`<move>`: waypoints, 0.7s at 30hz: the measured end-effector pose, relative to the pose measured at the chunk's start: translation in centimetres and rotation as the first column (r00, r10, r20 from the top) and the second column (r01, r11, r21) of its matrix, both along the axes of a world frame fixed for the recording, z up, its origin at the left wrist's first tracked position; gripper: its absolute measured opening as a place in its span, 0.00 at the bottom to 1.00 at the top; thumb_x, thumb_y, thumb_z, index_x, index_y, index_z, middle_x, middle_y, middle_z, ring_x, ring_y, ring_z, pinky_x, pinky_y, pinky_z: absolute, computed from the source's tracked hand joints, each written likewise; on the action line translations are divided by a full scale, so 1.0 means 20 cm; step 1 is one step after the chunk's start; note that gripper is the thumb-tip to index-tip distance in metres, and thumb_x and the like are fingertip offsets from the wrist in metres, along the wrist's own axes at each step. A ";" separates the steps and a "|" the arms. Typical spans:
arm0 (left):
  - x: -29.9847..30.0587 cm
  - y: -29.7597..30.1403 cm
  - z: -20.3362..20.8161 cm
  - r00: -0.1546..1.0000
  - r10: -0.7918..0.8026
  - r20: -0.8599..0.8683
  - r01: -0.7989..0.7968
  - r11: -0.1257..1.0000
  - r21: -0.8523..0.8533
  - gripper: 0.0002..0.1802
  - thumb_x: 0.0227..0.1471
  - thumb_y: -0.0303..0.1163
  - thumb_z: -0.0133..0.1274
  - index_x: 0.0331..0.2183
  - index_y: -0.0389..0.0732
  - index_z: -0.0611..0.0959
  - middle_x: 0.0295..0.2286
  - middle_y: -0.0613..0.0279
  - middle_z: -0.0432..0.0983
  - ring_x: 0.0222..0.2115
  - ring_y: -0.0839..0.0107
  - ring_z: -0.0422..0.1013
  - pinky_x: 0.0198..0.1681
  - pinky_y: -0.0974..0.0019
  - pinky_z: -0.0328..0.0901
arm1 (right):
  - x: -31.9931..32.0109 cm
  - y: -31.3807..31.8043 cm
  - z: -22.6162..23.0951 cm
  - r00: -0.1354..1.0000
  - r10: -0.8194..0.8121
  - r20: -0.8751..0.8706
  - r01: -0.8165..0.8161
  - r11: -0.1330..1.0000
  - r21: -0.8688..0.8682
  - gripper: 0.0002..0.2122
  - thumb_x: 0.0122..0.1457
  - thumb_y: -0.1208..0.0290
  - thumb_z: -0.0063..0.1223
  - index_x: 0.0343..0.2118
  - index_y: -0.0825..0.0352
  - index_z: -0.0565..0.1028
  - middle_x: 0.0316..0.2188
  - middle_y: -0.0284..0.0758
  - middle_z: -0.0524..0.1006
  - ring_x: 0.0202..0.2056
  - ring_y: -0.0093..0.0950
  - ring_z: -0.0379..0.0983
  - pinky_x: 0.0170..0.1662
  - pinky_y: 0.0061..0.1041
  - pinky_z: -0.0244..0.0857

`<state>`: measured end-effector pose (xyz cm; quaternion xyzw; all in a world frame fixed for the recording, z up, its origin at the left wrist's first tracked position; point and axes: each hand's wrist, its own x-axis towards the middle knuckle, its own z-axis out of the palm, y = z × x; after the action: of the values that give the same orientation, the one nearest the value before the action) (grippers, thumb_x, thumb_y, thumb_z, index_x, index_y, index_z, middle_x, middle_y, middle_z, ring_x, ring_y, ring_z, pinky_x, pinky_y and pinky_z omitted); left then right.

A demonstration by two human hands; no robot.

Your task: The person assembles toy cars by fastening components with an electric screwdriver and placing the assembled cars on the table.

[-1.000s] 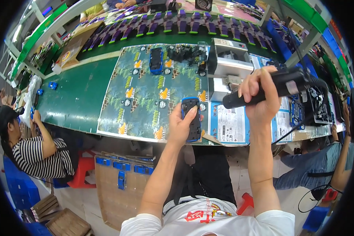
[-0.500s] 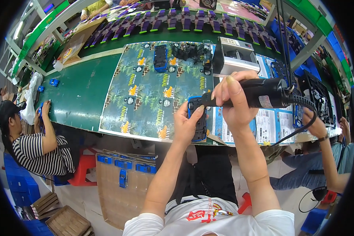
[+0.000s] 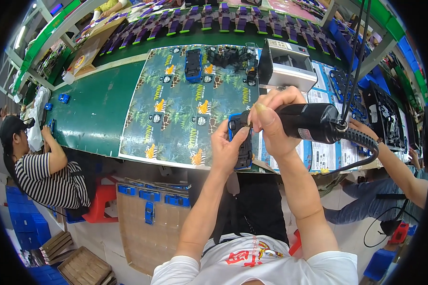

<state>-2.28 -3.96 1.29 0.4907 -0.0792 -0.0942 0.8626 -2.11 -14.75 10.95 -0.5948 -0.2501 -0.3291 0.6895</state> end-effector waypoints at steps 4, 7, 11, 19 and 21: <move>0.00 0.01 -0.01 1.000 -0.015 -0.008 0.015 1.000 0.013 0.15 0.54 0.32 0.61 0.42 0.36 0.79 0.31 0.65 0.79 0.29 0.81 0.73 0.33 0.75 0.69 | -0.01 -0.01 0.00 1.000 -0.006 0.011 0.006 1.000 0.012 0.13 0.59 0.72 0.58 0.29 0.66 0.63 0.18 0.32 0.67 0.16 0.21 0.64 0.25 0.23 0.66; -0.01 0.00 -0.01 1.000 -0.016 0.010 0.016 1.000 0.016 0.15 0.54 0.32 0.61 0.42 0.36 0.79 0.31 0.65 0.79 0.29 0.81 0.73 0.33 0.75 0.69 | -0.03 -0.02 0.00 1.000 -0.004 0.014 0.004 1.000 0.014 0.12 0.59 0.73 0.59 0.29 0.66 0.63 0.18 0.33 0.68 0.16 0.21 0.65 0.25 0.23 0.66; -0.01 -0.01 0.01 0.999 -0.003 0.033 0.001 0.998 0.066 0.15 0.54 0.31 0.61 0.42 0.36 0.79 0.31 0.64 0.79 0.30 0.80 0.74 0.33 0.75 0.69 | -0.06 -0.05 0.02 1.000 -0.011 -0.005 0.010 0.999 -0.044 0.11 0.58 0.74 0.58 0.30 0.67 0.64 0.19 0.35 0.70 0.18 0.22 0.66 0.26 0.24 0.66; -0.01 0.01 0.04 0.987 0.031 -0.161 -0.049 0.993 -0.112 0.22 0.55 0.28 0.56 0.52 0.38 0.73 0.34 0.59 0.77 0.31 0.70 0.76 0.36 0.66 0.73 | -0.16 -0.43 0.21 0.994 -0.097 0.048 0.082 0.965 0.248 0.06 0.58 0.78 0.56 0.34 0.69 0.69 0.17 0.33 0.70 0.16 0.21 0.67 0.26 0.24 0.68; 0.00 0.02 0.01 1.000 0.010 0.018 -0.011 0.999 0.048 0.35 0.51 0.24 0.57 0.60 0.39 0.64 0.39 0.57 0.75 0.36 0.69 0.76 0.40 0.65 0.73 | -0.14 -0.48 0.23 0.990 -0.135 -0.028 0.138 0.949 0.283 0.05 0.58 0.79 0.57 0.31 0.69 0.70 0.15 0.31 0.70 0.15 0.21 0.66 0.24 0.23 0.66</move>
<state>-2.34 -3.60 1.59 0.5126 -0.0820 -0.0873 0.8502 -4.97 -24.37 15.48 -0.5069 -0.1558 -0.4061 0.7442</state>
